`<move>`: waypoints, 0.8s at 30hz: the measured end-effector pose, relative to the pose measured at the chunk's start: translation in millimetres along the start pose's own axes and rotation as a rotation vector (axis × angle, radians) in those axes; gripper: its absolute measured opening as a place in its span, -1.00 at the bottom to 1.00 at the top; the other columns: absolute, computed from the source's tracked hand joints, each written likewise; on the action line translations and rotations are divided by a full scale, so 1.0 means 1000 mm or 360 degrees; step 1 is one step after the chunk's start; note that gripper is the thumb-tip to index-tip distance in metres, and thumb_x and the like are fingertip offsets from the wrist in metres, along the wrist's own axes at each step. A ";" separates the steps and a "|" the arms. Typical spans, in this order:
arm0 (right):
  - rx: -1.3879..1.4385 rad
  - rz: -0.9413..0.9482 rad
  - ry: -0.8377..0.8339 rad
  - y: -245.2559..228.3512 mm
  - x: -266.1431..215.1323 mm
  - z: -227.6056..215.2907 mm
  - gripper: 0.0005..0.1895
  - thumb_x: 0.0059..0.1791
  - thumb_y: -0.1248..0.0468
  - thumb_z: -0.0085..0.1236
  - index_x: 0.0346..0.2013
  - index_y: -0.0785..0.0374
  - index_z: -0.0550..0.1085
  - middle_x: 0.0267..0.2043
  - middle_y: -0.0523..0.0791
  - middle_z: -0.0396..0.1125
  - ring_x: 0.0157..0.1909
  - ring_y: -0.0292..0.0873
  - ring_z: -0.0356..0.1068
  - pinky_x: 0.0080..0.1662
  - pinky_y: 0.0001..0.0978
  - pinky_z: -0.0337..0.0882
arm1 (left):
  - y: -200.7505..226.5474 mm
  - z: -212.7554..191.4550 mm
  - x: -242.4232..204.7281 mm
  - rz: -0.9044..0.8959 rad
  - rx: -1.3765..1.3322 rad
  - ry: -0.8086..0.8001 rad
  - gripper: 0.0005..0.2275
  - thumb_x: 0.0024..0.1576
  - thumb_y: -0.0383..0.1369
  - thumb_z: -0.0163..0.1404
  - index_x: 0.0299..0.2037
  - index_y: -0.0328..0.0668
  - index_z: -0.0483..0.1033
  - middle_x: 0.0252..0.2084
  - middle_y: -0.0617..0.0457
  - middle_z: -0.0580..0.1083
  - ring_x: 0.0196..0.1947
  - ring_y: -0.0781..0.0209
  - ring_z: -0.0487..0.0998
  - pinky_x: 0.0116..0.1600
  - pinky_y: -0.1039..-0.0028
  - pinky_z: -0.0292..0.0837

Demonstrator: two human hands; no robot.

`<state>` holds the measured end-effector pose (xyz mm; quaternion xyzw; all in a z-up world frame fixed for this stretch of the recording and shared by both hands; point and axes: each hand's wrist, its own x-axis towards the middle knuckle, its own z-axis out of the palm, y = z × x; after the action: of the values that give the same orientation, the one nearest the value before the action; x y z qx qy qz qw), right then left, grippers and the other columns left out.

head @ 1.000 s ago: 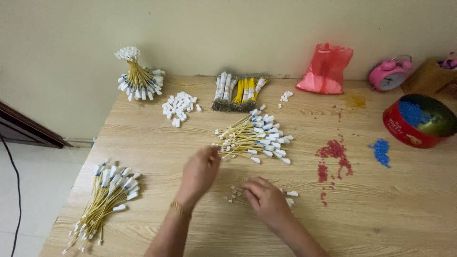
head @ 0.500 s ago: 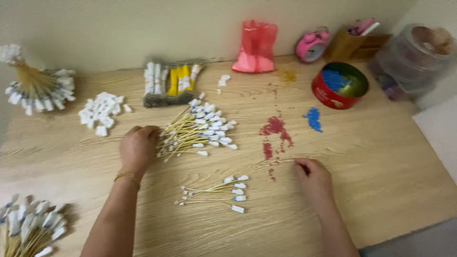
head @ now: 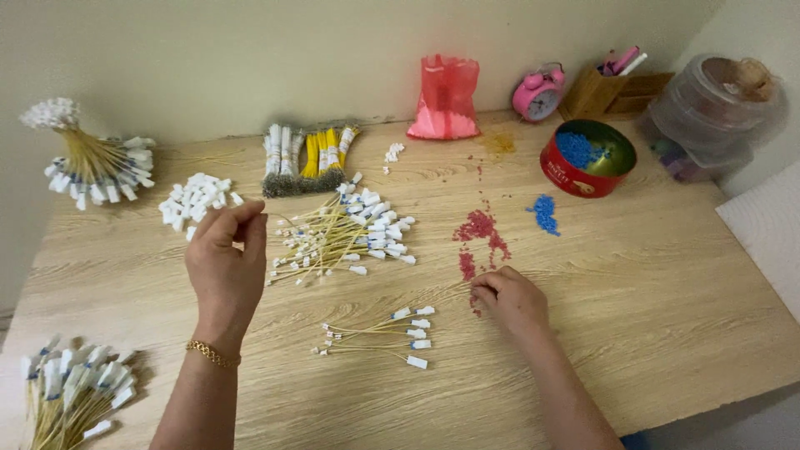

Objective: Assembling small white plastic caps onto the tips of yellow wires at a desk.

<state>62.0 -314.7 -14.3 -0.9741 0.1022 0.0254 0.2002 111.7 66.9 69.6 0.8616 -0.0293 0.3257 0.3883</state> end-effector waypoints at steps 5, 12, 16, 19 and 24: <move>-0.0189 -0.0200 -0.0048 0.003 0.008 -0.001 -0.77 -0.01 0.02 0.13 -0.14 -0.06 0.61 -0.13 -0.24 0.43 -0.05 -0.20 0.44 0.00 -0.29 0.45 | -0.003 -0.013 -0.016 -0.0022 -0.0015 0.0053 -0.90 0.22 -0.47 0.17 -0.10 -0.24 0.65 -0.24 0.02 0.57 -0.30 0.28 0.59 -0.20 0.50 0.53; -0.0459 -0.0306 -0.0223 -0.003 0.018 0.004 -0.76 0.05 0.05 0.03 -0.20 0.08 0.54 -0.10 -0.16 0.44 -0.05 -0.13 0.45 0.01 -0.19 0.44 | -0.011 -0.023 -0.057 -0.0297 -0.0218 0.0380 -0.92 0.22 -0.43 0.19 -0.13 -0.22 0.65 -0.27 0.05 0.60 -0.30 0.37 0.55 -0.19 0.57 0.48; 0.0319 -0.0182 -0.0058 0.003 0.015 0.020 -0.84 -0.02 0.16 0.18 -0.26 0.16 0.52 -0.30 -0.08 0.51 -0.33 -0.19 0.54 -0.16 -0.31 0.52 | -0.010 -0.012 -0.084 -0.0729 -0.0985 0.0273 -0.87 0.20 -0.47 0.09 -0.10 -0.28 0.64 -0.18 0.00 0.64 -0.19 0.32 0.62 -0.07 0.56 0.60; 0.0744 -0.0309 0.0022 -0.008 0.010 0.026 -0.90 -0.07 0.31 0.24 -0.28 0.23 0.53 -0.39 -0.06 0.44 -0.40 -0.25 0.45 -0.27 -0.36 0.49 | 0.012 -0.007 -0.097 -0.0993 -0.1097 0.0092 -0.85 0.16 -0.46 0.08 -0.11 -0.29 0.63 -0.17 -0.02 0.65 -0.17 0.27 0.66 -0.07 0.48 0.68; 0.1731 -0.0466 -0.0342 -0.047 0.000 0.034 -0.91 -0.04 0.40 0.17 -0.25 0.34 0.51 -0.34 -0.11 0.41 -0.33 -0.28 0.40 -0.25 -0.37 0.48 | 0.028 0.010 -0.118 -0.1005 -0.1392 -0.0025 -0.86 0.18 -0.48 0.09 -0.11 -0.31 0.63 -0.23 0.01 0.61 -0.24 0.31 0.60 -0.08 0.52 0.61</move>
<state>71.8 -259.2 -27.7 -0.7269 -0.0563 0.0401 0.6833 16.0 16.6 13.7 0.5888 0.0953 0.1441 0.7896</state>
